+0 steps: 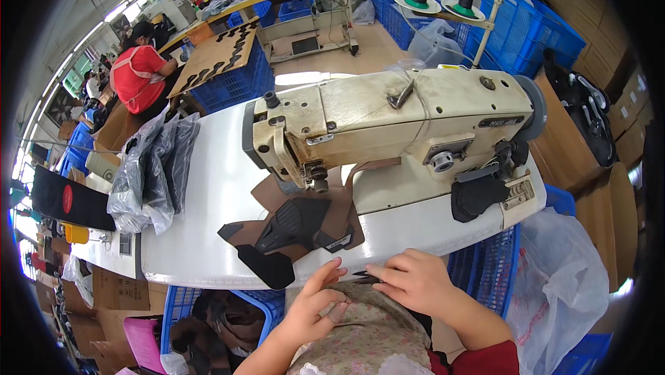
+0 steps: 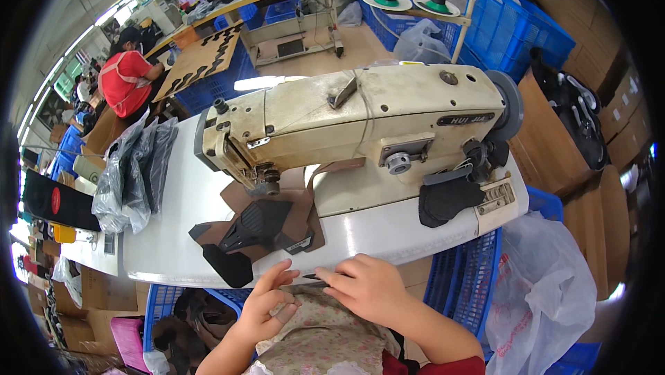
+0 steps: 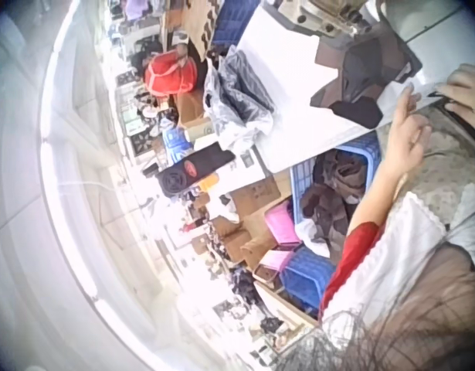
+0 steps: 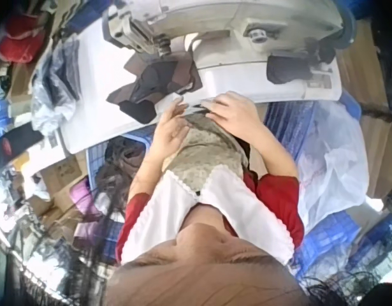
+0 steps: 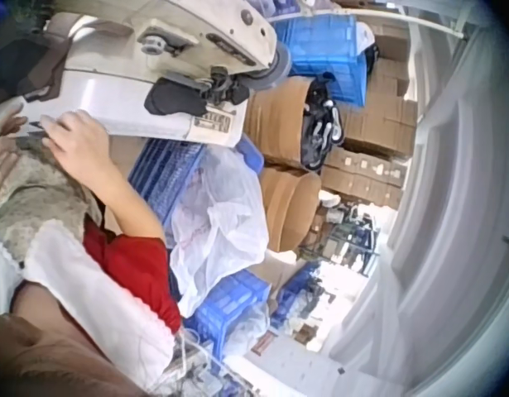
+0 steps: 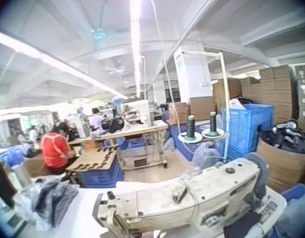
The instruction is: The person retrieves shoe components from a crate, stitches the pieces together using a sewing machine, and trims excess threads using snips.
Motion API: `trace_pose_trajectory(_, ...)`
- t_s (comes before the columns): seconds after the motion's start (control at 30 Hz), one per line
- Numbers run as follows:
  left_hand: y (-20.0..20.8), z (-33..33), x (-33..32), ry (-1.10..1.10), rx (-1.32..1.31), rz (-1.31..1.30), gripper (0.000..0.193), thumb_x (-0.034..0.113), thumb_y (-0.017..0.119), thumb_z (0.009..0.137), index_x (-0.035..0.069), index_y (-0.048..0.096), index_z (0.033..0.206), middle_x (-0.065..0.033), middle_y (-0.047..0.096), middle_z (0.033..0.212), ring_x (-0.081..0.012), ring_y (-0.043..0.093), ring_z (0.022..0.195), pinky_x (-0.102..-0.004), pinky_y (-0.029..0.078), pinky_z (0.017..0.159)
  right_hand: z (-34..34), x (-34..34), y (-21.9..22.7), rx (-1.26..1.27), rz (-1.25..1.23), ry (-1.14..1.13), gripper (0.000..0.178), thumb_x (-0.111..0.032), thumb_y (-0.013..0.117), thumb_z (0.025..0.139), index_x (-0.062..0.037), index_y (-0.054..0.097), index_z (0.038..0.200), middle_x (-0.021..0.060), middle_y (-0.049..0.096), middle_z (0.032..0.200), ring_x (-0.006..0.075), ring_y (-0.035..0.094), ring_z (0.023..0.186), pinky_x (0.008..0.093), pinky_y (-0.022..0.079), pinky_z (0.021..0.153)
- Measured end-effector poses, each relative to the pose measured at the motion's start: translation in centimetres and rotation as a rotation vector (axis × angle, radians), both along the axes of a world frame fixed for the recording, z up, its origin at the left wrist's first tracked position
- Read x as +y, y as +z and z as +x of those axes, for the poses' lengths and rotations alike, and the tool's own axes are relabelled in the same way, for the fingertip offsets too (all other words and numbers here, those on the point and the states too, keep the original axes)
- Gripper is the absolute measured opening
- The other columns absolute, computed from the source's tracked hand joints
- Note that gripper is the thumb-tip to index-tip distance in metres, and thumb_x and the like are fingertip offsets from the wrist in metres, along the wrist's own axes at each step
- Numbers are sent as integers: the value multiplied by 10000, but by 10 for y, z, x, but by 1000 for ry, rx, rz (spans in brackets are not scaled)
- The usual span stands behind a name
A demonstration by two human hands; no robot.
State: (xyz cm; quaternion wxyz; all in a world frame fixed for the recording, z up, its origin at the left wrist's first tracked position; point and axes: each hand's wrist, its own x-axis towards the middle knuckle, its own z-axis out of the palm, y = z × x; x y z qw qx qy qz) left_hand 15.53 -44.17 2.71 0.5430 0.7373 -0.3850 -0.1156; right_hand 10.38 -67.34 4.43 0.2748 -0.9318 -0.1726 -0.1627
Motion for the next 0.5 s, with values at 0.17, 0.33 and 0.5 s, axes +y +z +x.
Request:
trace_pose_trajectory(0.17,-8,6,3,-64,53,-86,81,7,653,797,-23,630,869,-281,376,1406,-396,431,1290,-415,360,1041,5,5,-2,-100,-48,40,354,-190,671,703,-173,674,1057,-46,536,745,148,511,633,273,440,528)
trace_pose_trajectory(0.33,-10,6,1,-73,80,-94,87,-1,655,792,-20,634,874,-293,366,1413,-403,433,1288,-406,359,1041,14,10,-4,-160,-66,70,374,-173,612,683,-174,677,1051,-55,521,734,133,491,644,263,430,523)
trace_pose_trajectory(0.5,-13,6,-4,-43,91,-102,84,-18,648,782,-21,641,866,-293,392,1397,-393,454,1274,-401,358,1044,13,5,-9,-177,-63,68,403,-162,684,633,-221,705,1031,-82,529,726,119,470,615,258,428,511)
